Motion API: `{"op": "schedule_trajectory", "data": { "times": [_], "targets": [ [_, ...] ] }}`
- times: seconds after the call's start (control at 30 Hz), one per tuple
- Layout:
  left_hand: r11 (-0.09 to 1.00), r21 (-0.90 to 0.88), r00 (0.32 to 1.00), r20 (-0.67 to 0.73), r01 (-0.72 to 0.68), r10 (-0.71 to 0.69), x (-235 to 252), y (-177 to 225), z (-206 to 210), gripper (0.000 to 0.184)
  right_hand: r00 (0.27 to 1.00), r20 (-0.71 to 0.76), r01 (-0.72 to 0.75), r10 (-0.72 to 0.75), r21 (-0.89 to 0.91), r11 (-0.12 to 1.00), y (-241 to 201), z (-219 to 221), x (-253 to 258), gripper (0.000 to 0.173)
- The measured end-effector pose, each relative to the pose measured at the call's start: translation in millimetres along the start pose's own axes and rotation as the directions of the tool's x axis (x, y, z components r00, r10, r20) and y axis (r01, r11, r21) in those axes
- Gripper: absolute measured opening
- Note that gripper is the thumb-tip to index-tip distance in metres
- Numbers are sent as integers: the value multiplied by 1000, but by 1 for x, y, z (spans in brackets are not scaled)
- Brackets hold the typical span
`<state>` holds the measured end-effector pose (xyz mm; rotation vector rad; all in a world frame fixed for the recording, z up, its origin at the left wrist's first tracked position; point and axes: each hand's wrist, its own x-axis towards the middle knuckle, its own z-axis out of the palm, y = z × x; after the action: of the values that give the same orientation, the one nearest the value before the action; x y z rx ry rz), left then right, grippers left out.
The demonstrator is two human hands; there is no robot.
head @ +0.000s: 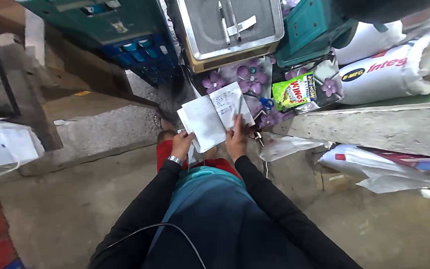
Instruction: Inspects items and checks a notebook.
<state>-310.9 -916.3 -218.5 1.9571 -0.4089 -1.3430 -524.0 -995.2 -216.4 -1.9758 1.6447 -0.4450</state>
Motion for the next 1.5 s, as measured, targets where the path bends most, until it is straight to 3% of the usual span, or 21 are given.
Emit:
{"op": "schedule_trajectory", "data": {
  "times": [0.07,0.13,0.2,0.27,0.37,0.43,0.47,0.5,0.57,0.63,0.7,0.77,0.83,0.9,1.03,1.17,1.27,1.3,1.33,1.4,1.5],
  "targets": [
    [1000,15,1000,-6,-5,6,2,-1,0,29,992,33,119,-125,139,983,-7,1,-4,59],
    [1000,26,1000,-2,-17,17,1,-3,-1,31,990,-36,143,-139,251,957,-9,4,-11,61],
    [1000,3,1000,-6,-18,18,1,-3,-1,31,998,-67,2,20,309,951,-9,-1,-7,88],
    [1000,-19,1000,-8,-10,10,-3,-2,0,29,986,-3,-158,167,305,939,-9,-8,2,110],
    [1000,-14,1000,-8,7,-7,-6,-1,-1,28,961,47,-271,271,317,909,-12,-9,6,94],
    [1000,-9,1000,-8,14,-14,-6,-1,-1,30,958,61,-283,281,369,885,-18,-10,1,67],
    [1000,-7,1000,-8,15,-15,-6,-1,0,30,978,69,-210,199,376,902,-21,-10,-2,54],
    [1000,-11,1000,-11,12,-12,-6,0,0,29,995,99,-56,21,369,928,-22,-12,-3,47],
    [1000,-11,1000,-17,0,0,-6,1,-1,27,923,167,282,-348,325,903,-22,-8,0,37],
    [1000,6,1000,-4,-11,11,-9,1,0,29,868,259,335,-425,326,884,-19,-7,-3,45],
    [1000,-8,1000,0,-13,13,-9,1,0,28,945,160,225,-286,319,921,-11,-5,-9,53],
    [1000,-20,1000,-10,-3,3,-12,2,-1,27,1000,26,14,-17,122,992,-5,-7,-8,67],
    [1000,-7,1000,-15,8,-8,-14,3,-1,27,978,-55,-204,200,-86,975,8,-6,1,97],
    [1000,-5,1000,-14,14,-14,-13,3,0,27,962,-87,-272,259,-204,940,23,-1,7,113],
    [1000,-11,1000,-16,4,-4,-14,2,0,27,991,-32,-131,127,-246,960,20,1,7,85],
    [1000,-12,1000,-25,-15,15,-13,0,1,29,997,50,68,-66,-49,996,6,-2,2,51],
    [1000,-17,1000,-25,-6,6,-12,0,-1,31,912,181,362,-369,69,929,0,0,-5,62],
    [1000,-12,1000,-23,-8,8,-12,-1,-1,30,898,201,379,-391,95,921,0,0,-7,66],
    [1000,-8,1000,-22,-11,11,-11,-1,-1,29,921,163,337,-354,123,933,1,0,-10,66],
    [1000,-19,1000,-25,-19,18,-12,-1,-1,28,993,32,115,-117,60,992,6,-2,-13,71],
    [999,-40,999,-26,-26,24,-14,-2,-1,28,978,-83,-201,193,-94,975,23,-2,0,98]
  ]
}}
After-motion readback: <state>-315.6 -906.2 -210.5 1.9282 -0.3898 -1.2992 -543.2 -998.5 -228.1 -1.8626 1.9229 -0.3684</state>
